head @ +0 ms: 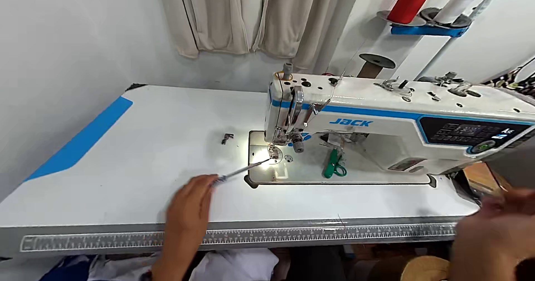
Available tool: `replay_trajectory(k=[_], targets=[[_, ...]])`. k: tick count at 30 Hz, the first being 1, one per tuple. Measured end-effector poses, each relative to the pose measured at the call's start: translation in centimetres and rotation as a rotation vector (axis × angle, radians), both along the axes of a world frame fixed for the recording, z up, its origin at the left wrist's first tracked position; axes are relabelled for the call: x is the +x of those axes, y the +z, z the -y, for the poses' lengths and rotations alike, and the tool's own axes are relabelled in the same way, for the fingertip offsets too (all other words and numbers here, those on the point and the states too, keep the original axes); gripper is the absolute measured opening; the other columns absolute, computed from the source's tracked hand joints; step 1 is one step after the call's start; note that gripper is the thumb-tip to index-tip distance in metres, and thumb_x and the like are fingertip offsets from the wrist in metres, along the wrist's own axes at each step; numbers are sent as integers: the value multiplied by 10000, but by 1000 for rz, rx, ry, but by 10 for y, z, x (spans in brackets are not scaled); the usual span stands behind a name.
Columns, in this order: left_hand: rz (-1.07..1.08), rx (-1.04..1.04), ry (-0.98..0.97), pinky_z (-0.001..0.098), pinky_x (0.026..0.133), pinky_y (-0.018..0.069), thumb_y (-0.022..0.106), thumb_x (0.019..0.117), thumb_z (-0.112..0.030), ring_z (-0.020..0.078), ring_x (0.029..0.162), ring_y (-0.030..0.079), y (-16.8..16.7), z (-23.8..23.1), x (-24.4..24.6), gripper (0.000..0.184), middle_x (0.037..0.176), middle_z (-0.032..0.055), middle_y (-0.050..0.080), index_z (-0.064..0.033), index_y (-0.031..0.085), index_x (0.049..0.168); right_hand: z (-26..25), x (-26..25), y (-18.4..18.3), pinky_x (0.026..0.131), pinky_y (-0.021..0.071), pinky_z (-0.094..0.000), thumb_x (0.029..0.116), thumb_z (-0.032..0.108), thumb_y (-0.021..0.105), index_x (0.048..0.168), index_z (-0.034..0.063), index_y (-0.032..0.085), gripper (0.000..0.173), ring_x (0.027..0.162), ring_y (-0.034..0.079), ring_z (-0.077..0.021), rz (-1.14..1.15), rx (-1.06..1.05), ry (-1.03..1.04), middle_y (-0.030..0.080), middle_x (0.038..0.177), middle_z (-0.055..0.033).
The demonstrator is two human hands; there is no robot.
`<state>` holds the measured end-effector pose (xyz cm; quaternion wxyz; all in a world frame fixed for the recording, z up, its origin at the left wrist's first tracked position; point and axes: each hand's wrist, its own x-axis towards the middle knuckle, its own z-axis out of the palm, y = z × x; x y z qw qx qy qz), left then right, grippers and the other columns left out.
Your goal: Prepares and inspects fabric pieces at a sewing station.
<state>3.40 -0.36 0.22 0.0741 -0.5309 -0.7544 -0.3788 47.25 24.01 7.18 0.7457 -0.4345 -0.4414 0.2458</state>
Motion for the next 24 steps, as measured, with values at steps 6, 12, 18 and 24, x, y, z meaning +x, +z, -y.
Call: replay_trajectory(k=[6, 12, 18, 24], targets=[[396, 159, -516, 314, 970, 574, 630, 992, -78, 162, 1100, 686, 12, 2, 124, 219, 1162, 129, 717, -5, 735, 1170, 180, -177, -77, 1056, 527, -393, 1074, 574, 330, 1515, -53, 363, 767, 1325, 565, -223, 198, 8, 924, 569, 1446, -156], [128, -104, -508, 439, 917, 595, 546, 1028, -154, 227, 1060, 711, 39, 0, 88, 267, 1176, 118, 723, -56, 737, 1186, 173, -164, -62, 663, 644, -341, 1129, 280, 313, 1225, -38, 535, 399, 852, 751, -197, 25, -174, 788, 751, 1034, -102], [-144, -183, -347, 694, 1133, 328, 503, 1053, -137, 500, 1420, 408, 32, -122, -81, 405, 1573, 273, 394, 3, 575, 1427, 59, -22, -49, 551, 463, -335, 1095, 204, 395, 1449, 42, 369, 390, 613, 519, -151, 254, -623, 151, 585, 906, -85], [-289, -279, -230, 619, 1086, 442, 419, 1071, -29, 403, 1295, 592, -1, -134, -91, 360, 1373, 217, 629, -6, 635, 1359, 19, 52, -48, 850, 532, -660, 956, 82, 612, 1258, 13, 678, 317, 1047, 643, -494, 1005, -753, -238, 578, 1275, -326]])
